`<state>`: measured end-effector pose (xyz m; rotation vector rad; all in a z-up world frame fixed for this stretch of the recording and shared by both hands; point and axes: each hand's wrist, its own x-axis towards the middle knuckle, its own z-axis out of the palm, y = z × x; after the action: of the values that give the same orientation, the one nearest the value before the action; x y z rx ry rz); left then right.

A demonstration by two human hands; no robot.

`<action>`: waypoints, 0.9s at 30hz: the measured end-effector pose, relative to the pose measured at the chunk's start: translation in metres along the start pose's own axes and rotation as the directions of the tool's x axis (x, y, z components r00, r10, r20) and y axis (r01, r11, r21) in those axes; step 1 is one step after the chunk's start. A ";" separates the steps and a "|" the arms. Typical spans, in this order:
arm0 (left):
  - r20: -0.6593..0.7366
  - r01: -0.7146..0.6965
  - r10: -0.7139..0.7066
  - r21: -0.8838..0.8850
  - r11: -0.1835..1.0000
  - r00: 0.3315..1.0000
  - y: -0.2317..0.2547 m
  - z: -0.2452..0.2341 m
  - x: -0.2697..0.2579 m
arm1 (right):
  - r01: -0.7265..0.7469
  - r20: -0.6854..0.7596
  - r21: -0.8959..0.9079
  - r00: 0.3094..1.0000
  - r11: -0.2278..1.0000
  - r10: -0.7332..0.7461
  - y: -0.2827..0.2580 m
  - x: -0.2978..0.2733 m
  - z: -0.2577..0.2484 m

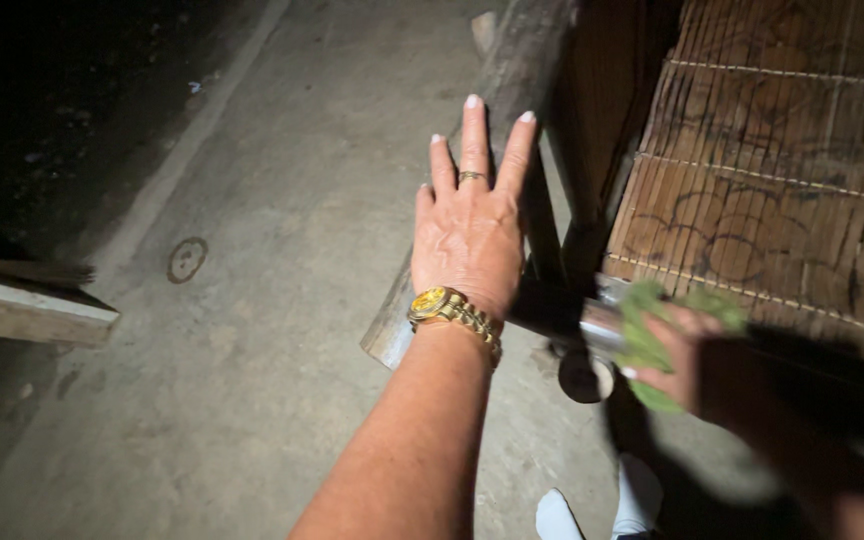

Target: The person wipes a wooden bench with a green cloth. They clean the woven seat and the wooden frame, including the legs and armrests, using consistent back-and-forth motions.

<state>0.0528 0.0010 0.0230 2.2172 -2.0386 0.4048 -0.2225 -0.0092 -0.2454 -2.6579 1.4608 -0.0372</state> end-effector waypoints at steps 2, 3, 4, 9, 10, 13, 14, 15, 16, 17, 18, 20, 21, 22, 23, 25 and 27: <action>-0.025 0.002 -0.002 -0.008 1.000 1.000 0.001 0.001 -0.001 | -0.019 0.029 0.026 0.999 0.999 0.018 0.004 -0.016 -0.007; -0.027 0.005 -0.005 -0.008 1.000 1.000 0.001 0.002 -0.002 | -0.028 0.045 0.039 0.999 0.999 0.027 0.005 -0.022 -0.009; -0.032 0.007 -0.007 -0.006 1.000 0.999 0.001 0.002 -0.002 | 0.075 0.059 -0.099 0.996 0.992 -0.070 0.003 -0.021 -0.007; -0.001 0.021 -0.021 0.004 1.000 1.000 0.003 0.000 -0.001 | -0.079 -0.080 0.158 0.993 0.984 0.092 -0.030 0.025 0.033; 0.003 0.023 -0.024 0.005 1.000 1.000 0.002 0.000 -0.001 | -0.125 0.076 0.180 0.991 0.976 0.112 -0.032 0.030 0.034; -0.017 0.023 -0.023 -0.001 1.000 1.000 0.001 0.000 0.000 | -0.169 0.290 0.223 0.952 0.960 0.100 -0.035 0.049 0.029; -0.032 0.020 -0.020 -0.007 1.000 0.999 0.001 0.000 0.000 | -0.112 0.197 0.240 0.978 0.964 0.064 -0.032 0.045 0.030; -0.026 0.021 -0.021 -0.007 1.000 0.999 0.002 0.000 0.001 | -0.053 0.102 0.251 0.994 0.967 0.028 -0.026 0.039 0.030; -0.016 0.022 -0.023 -0.007 1.000 1.000 0.002 0.000 0.001 | -0.034 0.047 0.234 0.999 0.972 0.024 -0.018 0.030 0.032; -0.005 0.024 -0.024 -0.006 1.000 1.000 0.001 0.000 0.001 | -0.017 -0.009 0.215 1.000 0.976 0.019 -0.009 0.021 0.033; -0.006 0.026 -0.026 -0.008 1.000 1.000 0.002 0.000 0.000 | 0.002 -0.063 0.195 0.998 0.981 0.011 -0.001 0.012 0.034; -0.009 0.030 -0.030 -0.011 0.999 0.999 0.003 -0.002 0.000 | 0.035 -0.173 0.151 0.985 0.988 -0.008 0.013 0.000 0.034; -0.002 0.034 -0.034 -0.017 0.999 0.999 0.002 -0.003 0.001 | 0.049 -0.228 0.128 0.974 0.991 -0.019 0.017 0.000 0.036; 0.006 0.035 -0.035 -0.023 0.999 0.999 0.002 -0.002 0.000 | -0.039 -0.110 0.126 0.992 0.991 0.053 0.016 0.005 0.042; 0.013 0.036 -0.035 -0.029 0.999 0.999 0.003 -0.002 0.000 | -0.126 0.008 0.114 0.992 0.985 0.126 0.014 0.016 0.049; 0.008 0.029 -0.029 -0.035 0.999 1.000 0.002 -0.002 0.000 | -0.119 0.037 0.173 0.993 0.978 0.114 0.009 0.034 0.063; -0.009 0.025 -0.025 -0.048 0.999 1.000 0.001 -0.004 0.002 | 0.092 -0.147 0.301 0.988 0.949 -0.050 0.001 0.050 0.076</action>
<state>0.0511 -0.0001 0.0268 2.2070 -1.9922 0.3595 -0.1909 -0.0455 -0.3226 -2.4910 1.2714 -0.4261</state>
